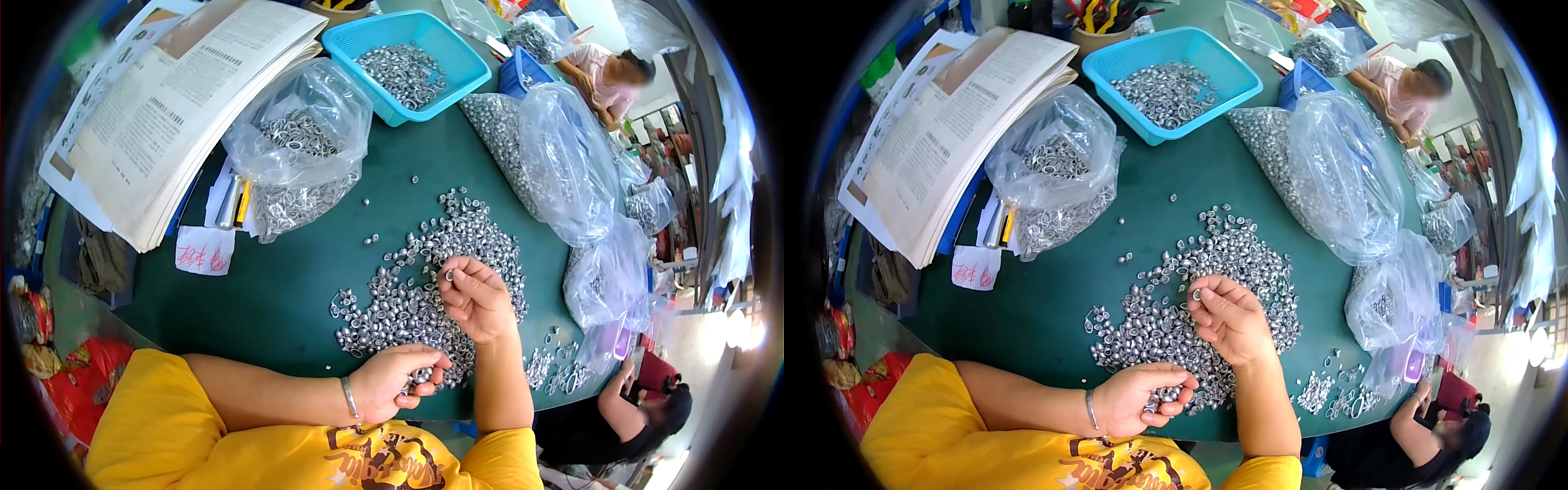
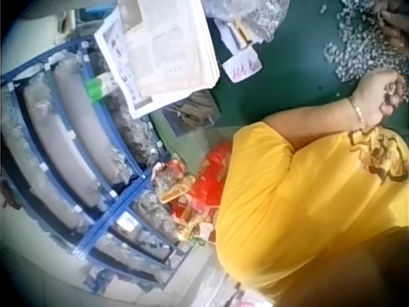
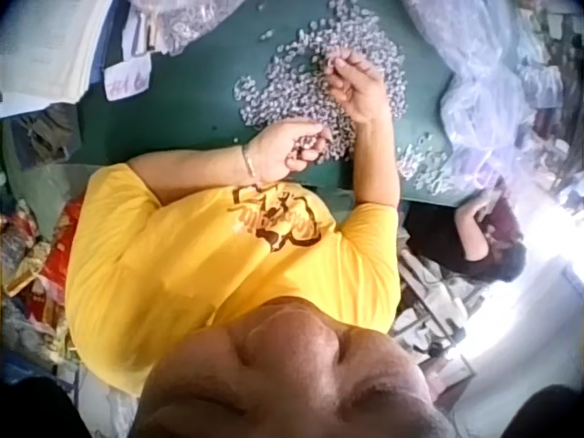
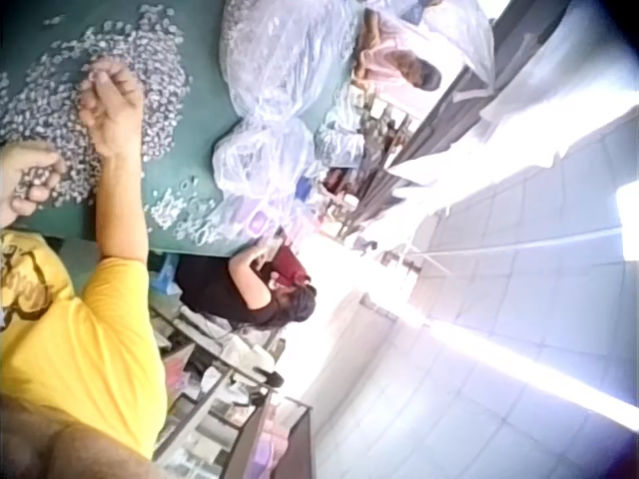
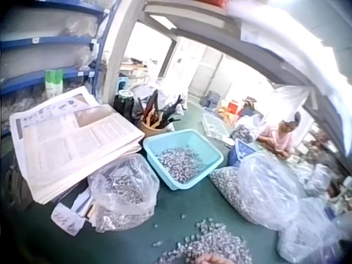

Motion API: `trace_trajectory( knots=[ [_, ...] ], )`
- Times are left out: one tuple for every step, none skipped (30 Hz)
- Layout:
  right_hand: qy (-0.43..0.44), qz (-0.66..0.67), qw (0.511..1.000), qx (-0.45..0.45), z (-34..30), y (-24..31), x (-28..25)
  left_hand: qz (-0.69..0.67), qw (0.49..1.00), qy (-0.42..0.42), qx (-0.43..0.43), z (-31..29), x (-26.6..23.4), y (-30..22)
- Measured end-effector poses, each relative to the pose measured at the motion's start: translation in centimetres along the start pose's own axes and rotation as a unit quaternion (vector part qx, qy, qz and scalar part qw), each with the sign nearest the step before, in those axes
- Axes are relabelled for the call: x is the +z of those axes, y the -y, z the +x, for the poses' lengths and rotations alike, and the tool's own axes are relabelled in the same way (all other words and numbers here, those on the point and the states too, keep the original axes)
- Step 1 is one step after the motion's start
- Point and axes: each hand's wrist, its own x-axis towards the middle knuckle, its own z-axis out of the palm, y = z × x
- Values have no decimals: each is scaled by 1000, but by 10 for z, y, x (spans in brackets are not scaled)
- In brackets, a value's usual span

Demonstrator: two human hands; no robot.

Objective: The person sorts through a large pile of small silver-colored metallic rings and beads on a green table by hand, picking up individual pieces and moving them to different sections of the workspace.

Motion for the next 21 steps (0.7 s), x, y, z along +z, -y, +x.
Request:
trace_trajectory(
  knots=[
    [15,9,1000,2,0,-1,-3,-3,1000,-2,0,0,0,0],
    [15,13,1000,-4,0,-1,-5,-5,1000,-4,0,0,1,0],
    [30,28,999,-4,-1,-2,-6,2,1000,-6,-4,0,0,0],
    [46,44,998,-5,-2,-3,-8,-1,1000,1,-5,0,-1,0],
    [68,74,995,-3,-2,-2,-11,-4,1000,9,-7,1,-1,0],
    [71,83,994,-11,-2,-1,-12,5,1000,2,-9,0,-2,0],
    [82,110,990,-39,-3,0,-12,-3,1000,1,-10,0,-1,0],
    [92,136,984,-68,-4,2,-13,-10,1000,0,-11,1,-1,0],
    [90,140,981,-102,-5,2,-15,-11,1000,1,-13,1,-3,2],
    [96,137,979,-116,-6,4,-16,-10,1000,-6,-12,1,-2,3],
    [92,89,983,-134,-7,5,-23,-6,1000,-8,-12,1,-1,2],
    [85,40,984,-149,-8,6,-23,-7,1000,-9,-13,2,-1,2],
    [-72,-155,975,-144,-14,6,-17,-2,1000,-16,-16,2,-2,2],
    [-96,-337,909,-226,-9,-1,-11,-2,1000,-12,-12,2,-2,2],
    [-87,-461,841,-269,-8,-3,-9,-4,1000,-9,-9,2,-3,3],
    [-76,-575,756,-305,-8,-6,-7,-2,1000,-15,-12,1,-3,3],
    [-94,-612,718,-318,-6,-13,-4,-2,1000,-17,-8,1,-2,2],
    [-107,-660,681,-299,-7,-18,-3,-3,1000,-18,-8,1,-1,2],
    [-99,-667,676,-297,-7,-17,-3,-2,1000,-18,-11,1,0,1],
    [-91,-673,672,-296,-7,-16,-2,0,1000,-23,-17,0,0,2],
    [-79,-685,657,-305,-7,-13,-2,3,1000,-22,-12,0,1,1]
  ],
)
